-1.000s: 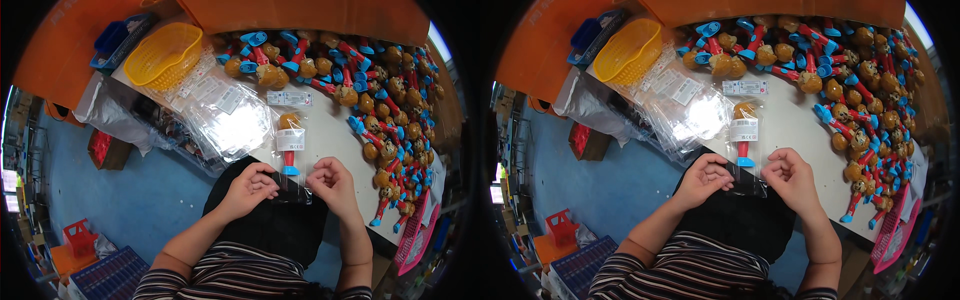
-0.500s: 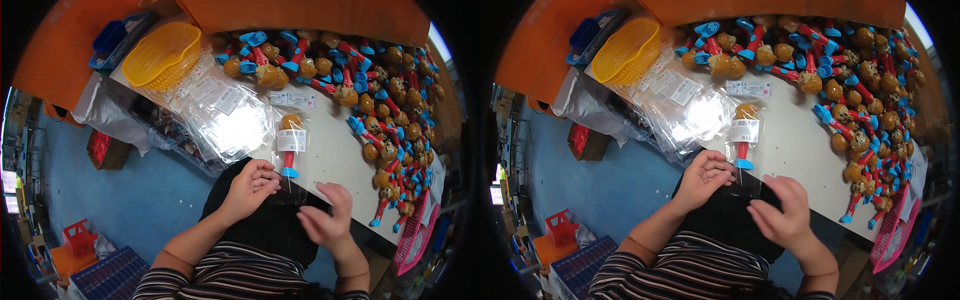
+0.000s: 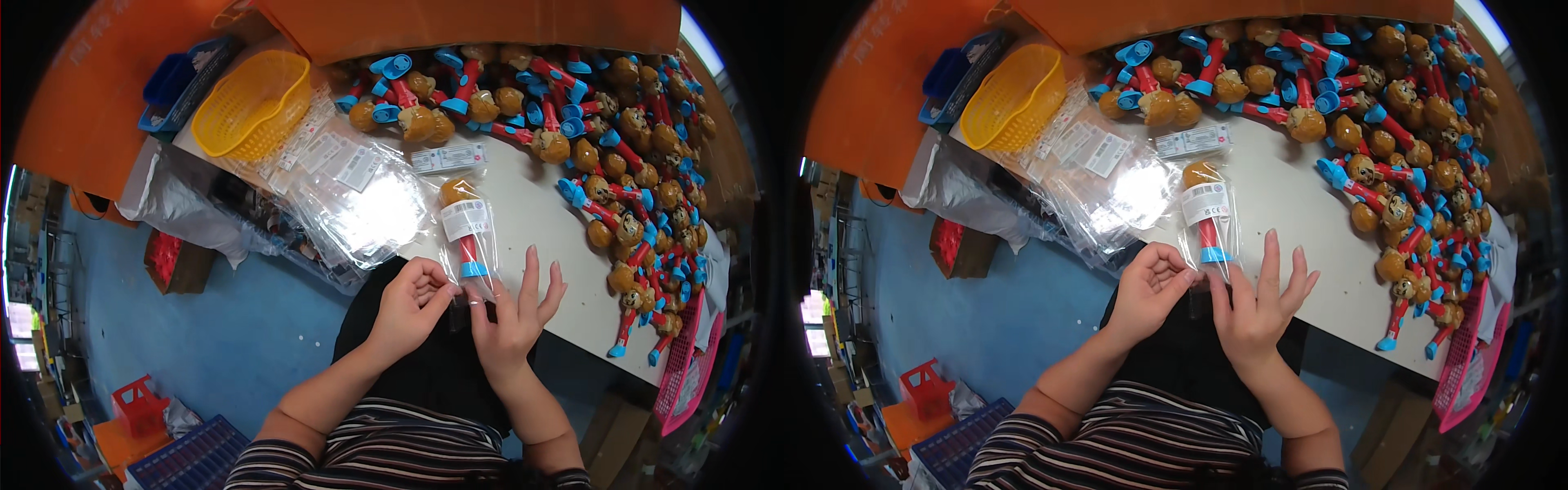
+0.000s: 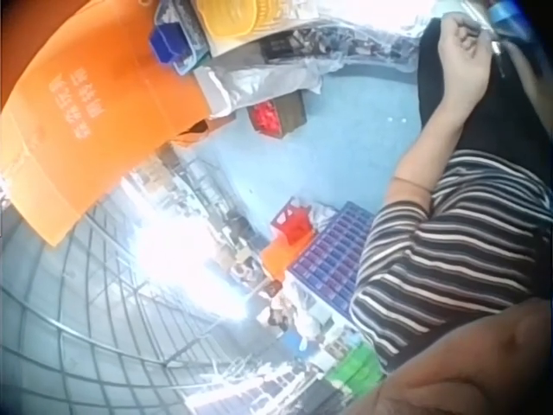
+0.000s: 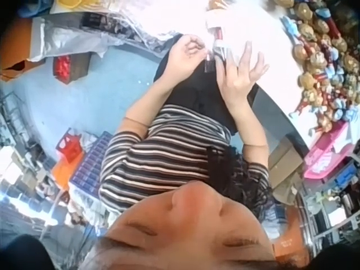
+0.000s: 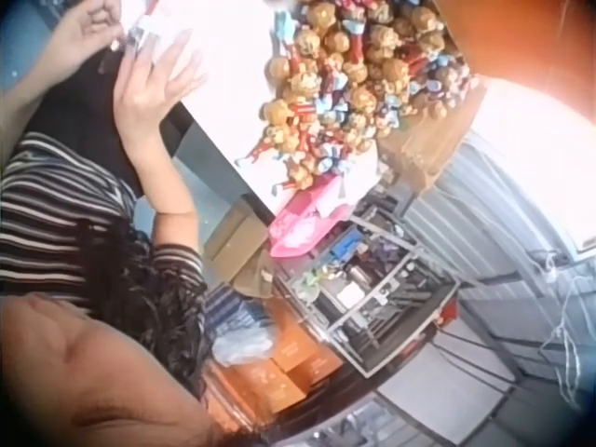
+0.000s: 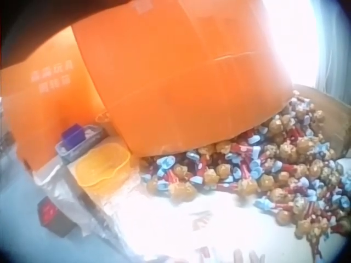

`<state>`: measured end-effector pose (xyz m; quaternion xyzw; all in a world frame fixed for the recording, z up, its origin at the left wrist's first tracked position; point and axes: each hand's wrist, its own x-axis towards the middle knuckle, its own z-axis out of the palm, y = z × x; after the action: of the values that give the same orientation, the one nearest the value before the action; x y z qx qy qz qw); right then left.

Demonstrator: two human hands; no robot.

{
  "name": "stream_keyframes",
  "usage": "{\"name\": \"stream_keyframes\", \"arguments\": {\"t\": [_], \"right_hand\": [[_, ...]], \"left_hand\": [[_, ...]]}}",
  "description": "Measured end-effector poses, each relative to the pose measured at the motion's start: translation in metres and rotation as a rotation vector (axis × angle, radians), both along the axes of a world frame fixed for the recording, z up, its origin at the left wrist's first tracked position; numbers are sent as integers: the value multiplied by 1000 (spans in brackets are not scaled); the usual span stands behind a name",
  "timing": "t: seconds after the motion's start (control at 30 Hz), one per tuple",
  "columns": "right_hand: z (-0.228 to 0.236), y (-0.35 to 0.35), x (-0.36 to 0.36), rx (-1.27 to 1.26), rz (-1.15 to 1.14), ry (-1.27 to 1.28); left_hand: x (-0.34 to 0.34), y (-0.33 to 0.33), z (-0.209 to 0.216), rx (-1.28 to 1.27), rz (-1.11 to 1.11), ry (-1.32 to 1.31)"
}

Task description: Packaging small toys into individual plastic bags and sealing them with adhesive labels.

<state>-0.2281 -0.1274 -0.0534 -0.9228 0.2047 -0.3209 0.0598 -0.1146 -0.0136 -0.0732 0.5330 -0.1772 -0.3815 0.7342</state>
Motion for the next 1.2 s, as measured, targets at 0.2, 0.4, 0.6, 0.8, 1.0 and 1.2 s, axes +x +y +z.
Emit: {"name": "stream_keyframes", "arguments": {"t": [0.2,0.4,0.6,0.8,1.0,1.2], "right_hand": [[-8,4,9,68,-100,-29],[-7,1,19,42,-51,14],[-11,-2,23,20,11,46],[-12,-7,26,-41,64,25],[-19,-13,28,-72,59,-27],[-13,-8,24,-26,51,-23]], "left_hand": [[-1,-2,1,-21,-16,-20],[6,4,1,49,-44,-120],[9,7,2,71,-68,-173],[15,8,4,84,-95,-217],[18,7,9,45,-105,-181],[20,9,20,126,-106,-134]]}}
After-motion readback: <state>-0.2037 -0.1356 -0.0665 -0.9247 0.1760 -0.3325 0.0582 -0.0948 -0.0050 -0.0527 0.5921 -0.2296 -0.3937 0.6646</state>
